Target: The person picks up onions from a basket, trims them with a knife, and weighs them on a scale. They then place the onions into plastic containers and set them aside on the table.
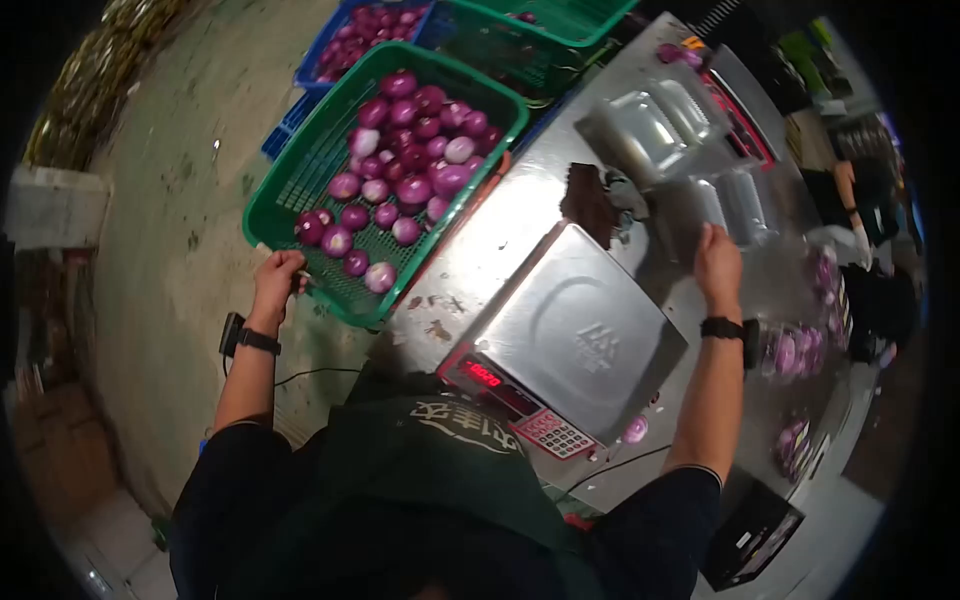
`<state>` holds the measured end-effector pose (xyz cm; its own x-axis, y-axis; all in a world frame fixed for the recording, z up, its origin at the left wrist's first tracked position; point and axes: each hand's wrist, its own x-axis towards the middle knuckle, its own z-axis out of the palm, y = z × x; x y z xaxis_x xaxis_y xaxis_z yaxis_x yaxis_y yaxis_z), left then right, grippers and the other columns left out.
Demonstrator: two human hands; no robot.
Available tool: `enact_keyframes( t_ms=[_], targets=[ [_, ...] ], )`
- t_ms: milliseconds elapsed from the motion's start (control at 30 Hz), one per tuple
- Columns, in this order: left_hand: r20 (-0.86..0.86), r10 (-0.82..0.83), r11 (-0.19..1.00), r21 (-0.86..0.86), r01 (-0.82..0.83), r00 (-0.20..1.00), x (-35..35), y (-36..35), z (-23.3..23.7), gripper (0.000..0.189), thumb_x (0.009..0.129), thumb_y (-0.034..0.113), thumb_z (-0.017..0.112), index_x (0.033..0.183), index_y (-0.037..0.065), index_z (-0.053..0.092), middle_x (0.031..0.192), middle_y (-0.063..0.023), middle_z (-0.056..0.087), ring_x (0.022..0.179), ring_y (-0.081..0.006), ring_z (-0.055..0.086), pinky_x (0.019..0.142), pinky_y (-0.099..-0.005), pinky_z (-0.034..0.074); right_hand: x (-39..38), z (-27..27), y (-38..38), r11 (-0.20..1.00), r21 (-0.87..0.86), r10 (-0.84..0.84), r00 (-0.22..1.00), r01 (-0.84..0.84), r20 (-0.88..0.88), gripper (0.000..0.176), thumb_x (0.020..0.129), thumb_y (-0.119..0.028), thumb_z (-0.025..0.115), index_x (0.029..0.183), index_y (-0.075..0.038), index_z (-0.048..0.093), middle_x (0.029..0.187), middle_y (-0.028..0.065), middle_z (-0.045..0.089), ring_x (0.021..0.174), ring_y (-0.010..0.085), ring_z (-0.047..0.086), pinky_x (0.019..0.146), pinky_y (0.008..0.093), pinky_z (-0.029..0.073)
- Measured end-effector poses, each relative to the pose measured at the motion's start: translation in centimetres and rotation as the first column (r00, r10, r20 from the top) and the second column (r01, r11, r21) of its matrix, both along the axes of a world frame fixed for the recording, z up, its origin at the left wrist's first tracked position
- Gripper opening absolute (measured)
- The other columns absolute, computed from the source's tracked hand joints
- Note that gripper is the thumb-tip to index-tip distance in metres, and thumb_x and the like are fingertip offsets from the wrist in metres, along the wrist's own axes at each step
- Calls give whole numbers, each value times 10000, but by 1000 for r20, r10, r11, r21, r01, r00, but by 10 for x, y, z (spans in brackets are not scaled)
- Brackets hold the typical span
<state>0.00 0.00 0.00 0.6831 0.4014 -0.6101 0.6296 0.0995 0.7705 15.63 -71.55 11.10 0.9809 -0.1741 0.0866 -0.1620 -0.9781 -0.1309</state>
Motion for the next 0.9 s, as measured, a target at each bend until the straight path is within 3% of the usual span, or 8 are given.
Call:
enact_keyframes(
  t_ms=[200,267,367,500,567,700,833,900],
  targets=[
    [-37,-262,929,261,263,964,45,26,-57,158,882,148,704,955,8,704,883,-86,707,754,-225,686,700,-359,548,10,0,21,966,219,-146,989,140,11,337,970,-339,711,951,-5,675,792,112,666,729,211,610,718,352,486],
    [-107,-585,725,373,578,804,59,25,-97,283,815,244,730,897,-24,694,931,-182,721,807,-322,704,763,-406,555,14,-5,16,872,425,-295,954,244,56,383,862,-266,856,749,-30,577,709,-32,548,691,85,459,648,276,424],
    [-323,-788,430,320,844,523,74,18,-182,441,767,339,720,987,-43,690,987,-262,706,901,-396,704,835,-436,552,9,7,24,950,157,-291,948,270,130,485,832,-339,869,714,-2,541,651,47,551,637,125,457,631,329,444],
    [-350,-787,431,277,859,508,85,-15,-207,372,819,280,693,1054,-8,665,891,-188,724,875,-340,714,780,-427,558,9,17,43,964,54,-264,953,258,152,575,838,-402,861,681,0,480,637,58,535,635,138,447,634,343,449],
    [-532,-746,208,383,900,400,85,-31,-223,409,816,281,653,1124,12,672,925,-208,731,1001,-370,718,877,-448,570,14,27,50,960,-47,-269,958,275,101,579,910,-417,795,691,2,462,644,54,526,645,144,454,639,336,441],
    [-671,-659,257,226,940,341,80,-57,-252,648,792,276,722,1372,52,539,1352,-272,587,1271,-402,605,1049,-463,518,4,28,40,917,261,-341,932,302,122,478,991,-406,707,787,11,591,728,51,607,691,145,526,680,310,468],
    [-797,-600,12,76,997,68,78,-73,-281,861,750,222,801,1484,94,370,1437,-295,410,1315,-479,514,1079,-521,484,-40,40,78,918,352,-328,851,184,410,280,1062,-223,608,1209,-1,692,1031,101,719,960,168,676,895,302,531],
    [-784,-613,33,98,995,98,54,-70,-347,918,689,215,856,1466,124,375,1429,-287,368,1298,-481,507,1055,-544,486,-78,50,133,988,-21,-137,942,150,308,212,1051,-87,587,1216,15,674,1092,109,718,1026,182,670,935,317,526]
  ],
)
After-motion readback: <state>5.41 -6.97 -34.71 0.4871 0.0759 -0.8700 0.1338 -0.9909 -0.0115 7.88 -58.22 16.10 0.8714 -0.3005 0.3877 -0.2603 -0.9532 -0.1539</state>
